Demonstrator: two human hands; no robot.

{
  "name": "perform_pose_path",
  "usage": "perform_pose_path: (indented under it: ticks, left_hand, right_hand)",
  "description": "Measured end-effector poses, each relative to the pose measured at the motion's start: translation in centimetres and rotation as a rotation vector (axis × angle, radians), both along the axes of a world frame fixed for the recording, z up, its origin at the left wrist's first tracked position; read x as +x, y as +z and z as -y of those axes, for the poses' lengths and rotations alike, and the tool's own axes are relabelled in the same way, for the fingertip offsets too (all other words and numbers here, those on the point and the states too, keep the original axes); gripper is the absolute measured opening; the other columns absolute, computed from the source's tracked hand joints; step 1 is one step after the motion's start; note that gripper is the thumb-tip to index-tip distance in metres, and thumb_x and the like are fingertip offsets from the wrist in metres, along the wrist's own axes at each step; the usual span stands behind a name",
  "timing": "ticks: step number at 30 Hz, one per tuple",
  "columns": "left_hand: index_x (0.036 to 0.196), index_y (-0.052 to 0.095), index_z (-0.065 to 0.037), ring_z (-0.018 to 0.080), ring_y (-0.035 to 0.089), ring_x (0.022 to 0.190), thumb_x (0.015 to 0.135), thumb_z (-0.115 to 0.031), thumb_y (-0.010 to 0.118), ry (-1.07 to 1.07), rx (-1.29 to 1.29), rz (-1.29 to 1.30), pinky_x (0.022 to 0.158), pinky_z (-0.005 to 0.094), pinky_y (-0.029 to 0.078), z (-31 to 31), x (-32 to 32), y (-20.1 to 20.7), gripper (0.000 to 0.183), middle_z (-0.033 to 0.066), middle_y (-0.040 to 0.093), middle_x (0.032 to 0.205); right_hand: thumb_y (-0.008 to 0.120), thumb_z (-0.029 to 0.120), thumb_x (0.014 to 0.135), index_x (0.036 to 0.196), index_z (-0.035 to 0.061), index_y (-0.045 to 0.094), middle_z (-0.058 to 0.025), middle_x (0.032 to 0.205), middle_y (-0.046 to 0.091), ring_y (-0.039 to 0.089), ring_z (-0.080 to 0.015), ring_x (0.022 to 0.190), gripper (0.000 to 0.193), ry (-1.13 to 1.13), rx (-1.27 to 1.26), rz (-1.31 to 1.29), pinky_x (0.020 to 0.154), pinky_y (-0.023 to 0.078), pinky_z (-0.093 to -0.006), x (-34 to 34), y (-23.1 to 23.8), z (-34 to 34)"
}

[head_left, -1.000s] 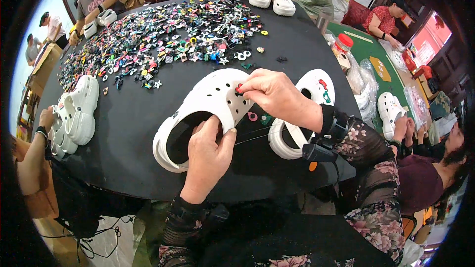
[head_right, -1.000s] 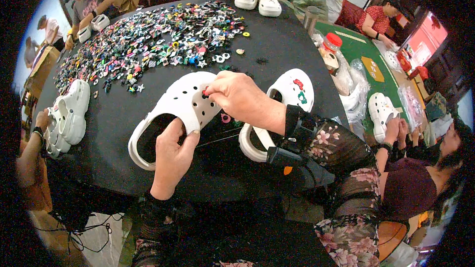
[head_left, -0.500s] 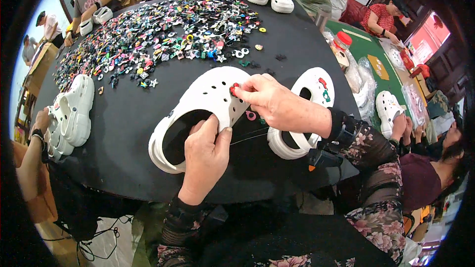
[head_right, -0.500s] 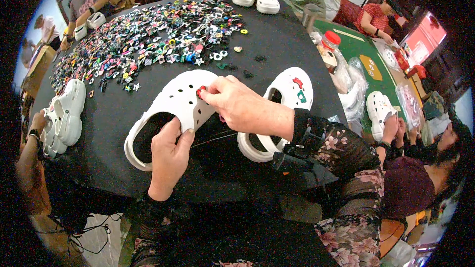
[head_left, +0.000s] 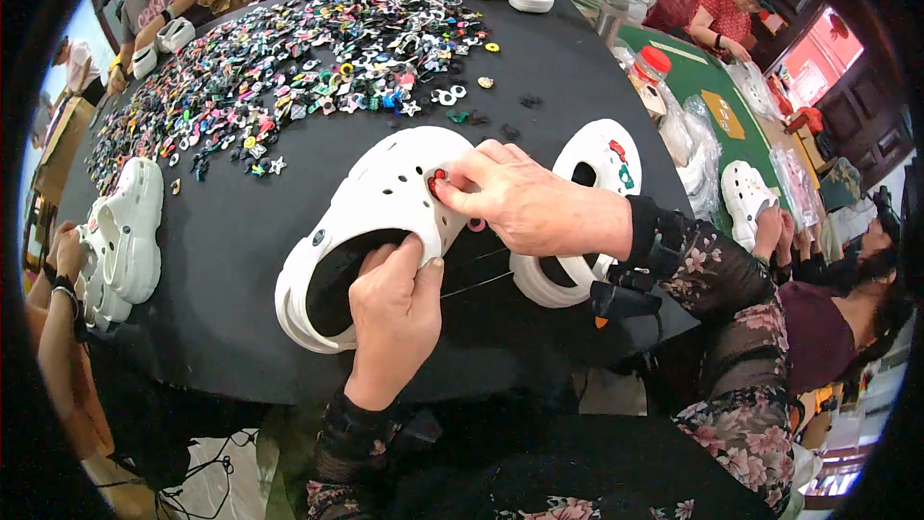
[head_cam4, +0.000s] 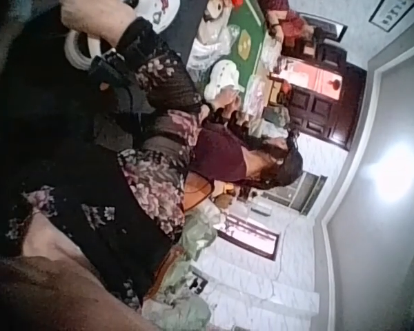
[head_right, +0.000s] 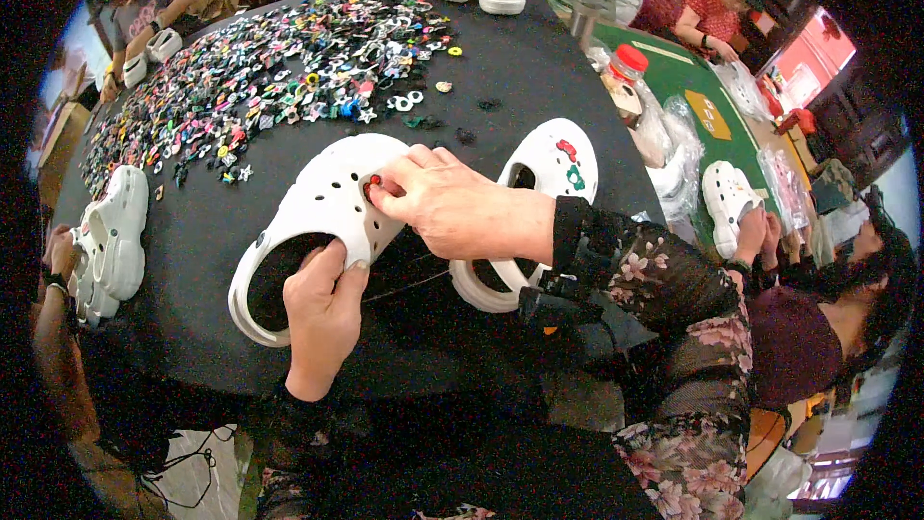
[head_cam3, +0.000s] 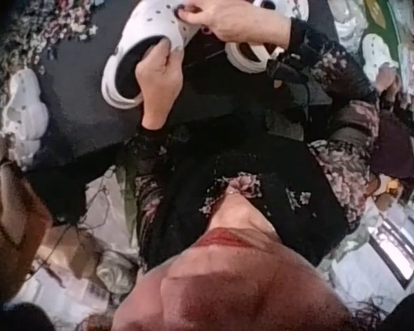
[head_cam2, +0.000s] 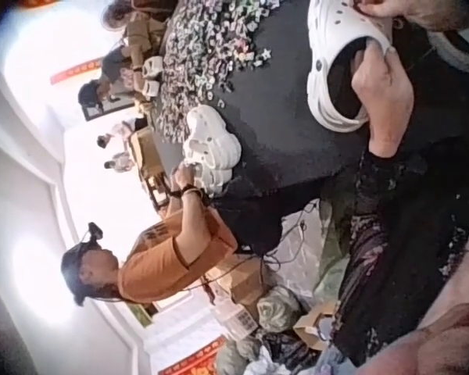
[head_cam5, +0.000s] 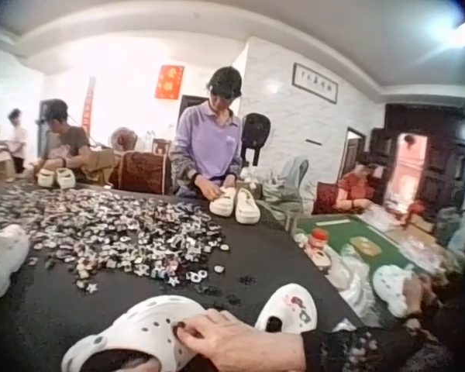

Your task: Attaching decorative charms to rubber clogs.

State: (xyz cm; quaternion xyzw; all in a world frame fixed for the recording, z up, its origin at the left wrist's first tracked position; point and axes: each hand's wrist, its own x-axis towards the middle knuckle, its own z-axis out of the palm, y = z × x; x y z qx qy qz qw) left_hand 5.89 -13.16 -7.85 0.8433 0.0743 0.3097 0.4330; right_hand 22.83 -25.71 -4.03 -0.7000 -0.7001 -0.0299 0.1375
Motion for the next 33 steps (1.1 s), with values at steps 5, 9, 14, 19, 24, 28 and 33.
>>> perform_pose_path:
  ticks: [5, 9, 14, 19, 24, 28, 33]
  left_hand:
    - [0.090, 0.061, 0.003, 0.0362, 0.052, 0.064, 0.079, 0.003, 0.062, 0.004, -0.012, 0.015, 0.059, 0.0411, 0.042, 0.0, 0.0, -0.3, 0.011, 0.0181, 0.054, 0.067]
    - [0.091, 0.061, 0.003, 0.0360, 0.052, 0.064, 0.079, 0.003, 0.061, -0.019, 0.007, 0.019, 0.059, 0.0411, 0.042, 0.0, 0.1, 0.0, 0.011, 0.0180, 0.054, 0.069]
    - [0.088, 0.059, 0.003, 0.0363, 0.053, 0.065, 0.081, 0.001, 0.062, 0.061, -0.002, -0.031, 0.058, 0.0406, 0.043, -0.5, 0.4, -0.2, 0.008, 0.0190, 0.055, 0.071]
    - [0.088, 0.054, 0.006, 0.0255, 0.048, 0.058, 0.088, -0.004, 0.056, 0.062, -0.148, 0.041, 0.057, 0.0341, 0.042, -2.2, 1.3, 0.0, 0.009, 0.0178, 0.051, 0.070]
    - [0.089, 0.054, 0.006, 0.0187, 0.045, 0.059, 0.090, -0.007, 0.057, 0.125, -0.063, -0.032, 0.058, 0.0324, 0.040, -3.1, 1.4, 0.8, 0.014, 0.0138, 0.050, 0.069]
    - [0.089, 0.055, 0.006, 0.0178, 0.045, 0.059, 0.090, -0.007, 0.057, 0.113, -0.149, 0.007, 0.057, 0.0322, 0.040, -2.9, 1.3, 0.4, 0.014, 0.0133, 0.050, 0.068]
    - [0.088, 0.055, 0.006, 0.0151, 0.042, 0.057, 0.089, -0.007, 0.057, 0.124, -0.114, 0.042, 0.055, 0.0309, 0.039, -2.4, 1.2, 0.7, 0.013, 0.0115, 0.048, 0.065]
  right_hand:
    - [0.055, 0.003, 0.077, 0.115, -0.0038, 0.058, -0.0147, 0.117, 0.052, 0.049, -0.0314, 0.110, 0.039, 0.025, -0.018, 0.074, 0.092, 0.041, -0.0412, 0.1, -0.1, -0.7]
    - [0.056, 0.007, 0.077, 0.110, -0.0040, 0.059, -0.0131, 0.114, 0.054, 0.049, -0.0298, 0.109, 0.034, 0.017, 0.008, 0.206, 0.089, 0.042, -0.0407, 0.0, -0.6, -1.3]
    - [0.057, 0.008, 0.077, 0.112, -0.0022, 0.059, -0.0121, 0.111, 0.055, 0.051, -0.0288, 0.108, 0.037, 0.001, 0.010, 0.224, 0.088, 0.042, -0.0402, 0.4, -0.7, -1.6]
    - [0.060, 0.004, 0.075, 0.123, 0.0010, 0.057, -0.0127, 0.114, 0.055, 0.052, -0.0302, 0.109, 0.048, -0.014, 0.017, 0.178, 0.090, 0.044, -0.0419, 1.3, 0.1, -2.2]
    - [0.061, -0.002, 0.072, 0.128, 0.0055, 0.057, -0.0123, 0.120, 0.054, 0.051, -0.0317, 0.112, 0.056, 0.014, 0.020, 0.038, 0.094, 0.043, -0.0436, 3.0, -0.9, -3.1]
    - [0.056, -0.004, 0.079, 0.110, 0.0033, 0.065, -0.0163, 0.101, 0.061, 0.060, -0.0348, 0.094, 0.034, 0.051, 0.232, -0.199, 0.082, 0.049, -0.0404, 2.7, -0.7, -2.2]
    - [0.057, 0.002, 0.080, 0.093, 0.0042, 0.067, -0.0149, 0.091, 0.066, 0.064, -0.0341, 0.090, 0.017, -0.203, -0.249, -0.233, 0.077, 0.051, -0.0415, 1.5, -0.4, -0.1]
